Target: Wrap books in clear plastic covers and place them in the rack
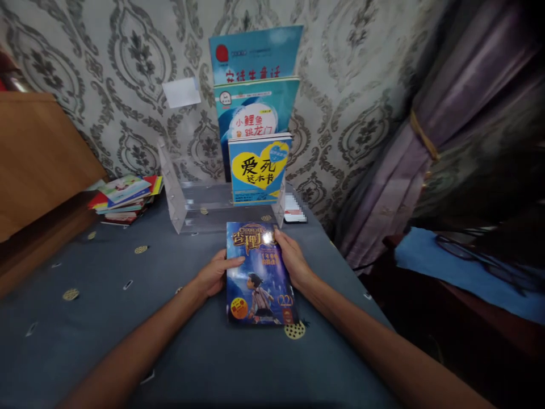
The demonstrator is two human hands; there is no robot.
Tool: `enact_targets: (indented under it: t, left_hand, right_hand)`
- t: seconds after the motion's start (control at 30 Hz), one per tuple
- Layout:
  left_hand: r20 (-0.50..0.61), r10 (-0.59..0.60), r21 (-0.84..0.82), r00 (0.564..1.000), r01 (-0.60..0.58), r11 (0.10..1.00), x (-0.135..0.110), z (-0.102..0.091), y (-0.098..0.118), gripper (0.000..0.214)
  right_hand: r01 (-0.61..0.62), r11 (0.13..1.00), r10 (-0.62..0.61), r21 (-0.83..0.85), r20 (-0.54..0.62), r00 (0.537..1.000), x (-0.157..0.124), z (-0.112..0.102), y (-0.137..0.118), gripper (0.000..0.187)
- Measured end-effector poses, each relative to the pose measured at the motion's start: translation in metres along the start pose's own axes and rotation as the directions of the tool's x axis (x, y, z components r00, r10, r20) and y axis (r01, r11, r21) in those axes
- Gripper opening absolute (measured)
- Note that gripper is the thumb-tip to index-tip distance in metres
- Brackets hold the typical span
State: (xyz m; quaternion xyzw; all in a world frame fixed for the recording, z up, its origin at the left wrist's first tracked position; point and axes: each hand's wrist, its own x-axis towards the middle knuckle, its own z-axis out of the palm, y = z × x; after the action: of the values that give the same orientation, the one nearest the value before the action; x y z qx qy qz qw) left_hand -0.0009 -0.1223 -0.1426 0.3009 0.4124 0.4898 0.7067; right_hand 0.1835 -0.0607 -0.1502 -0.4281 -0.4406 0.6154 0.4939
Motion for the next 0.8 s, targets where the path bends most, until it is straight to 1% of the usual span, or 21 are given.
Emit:
enact_targets:
  t: [0.17, 0.27, 0.47, 0.6, 0.7, 0.8]
  left_hand:
    - [0.008, 0.003, -0.032, 1.0, -0.003, 0.999, 0.003, -0.002, 0.0, 0.048]
    - [0.017, 0.004, -0.037, 1.0, -0.003, 0.999, 0.003, -0.003, 0.001, 0.047]
    - [0.064, 0.006, -0.029, 0.998, -0.004, 1.0, 0.005, -0.007, -0.001, 0.044]
    - [0.098, 0.007, -0.025, 0.995, -0.004, 1.0, 0.007, -0.01, -0.003, 0.048]
    - [0.098, 0.019, -0.029, 0.995, -0.016, 0.999, 0.008, -0.011, -0.003, 0.051]
    - [0.097, 0.032, -0.025, 0.995, -0.03, 0.999, 0.009, -0.012, -0.004, 0.05]
  right_hand:
    - [-0.023, 1.0, 0.023, 0.015, -0.021, 1.0, 0.001, 0.002, 0.001, 0.045]
    - [-0.014, 1.0, 0.014, 0.0, -0.034, 0.999, 0.0, 0.003, 0.0, 0.044]
    - [-0.021, 1.0, 0.02, -0.013, -0.04, 0.999, -0.001, 0.003, -0.001, 0.045]
    - [-0.026, 0.999, 0.024, -0.03, -0.05, 0.998, 0.002, 0.003, 0.001, 0.046]
    - [-0.02, 0.999, 0.017, -0.041, -0.063, 0.998, 0.003, 0.002, 0.003, 0.047]
    - [-0.009, 0.999, 0.008, -0.035, -0.051, 0.999, 0.005, 0.001, 0.004, 0.046]
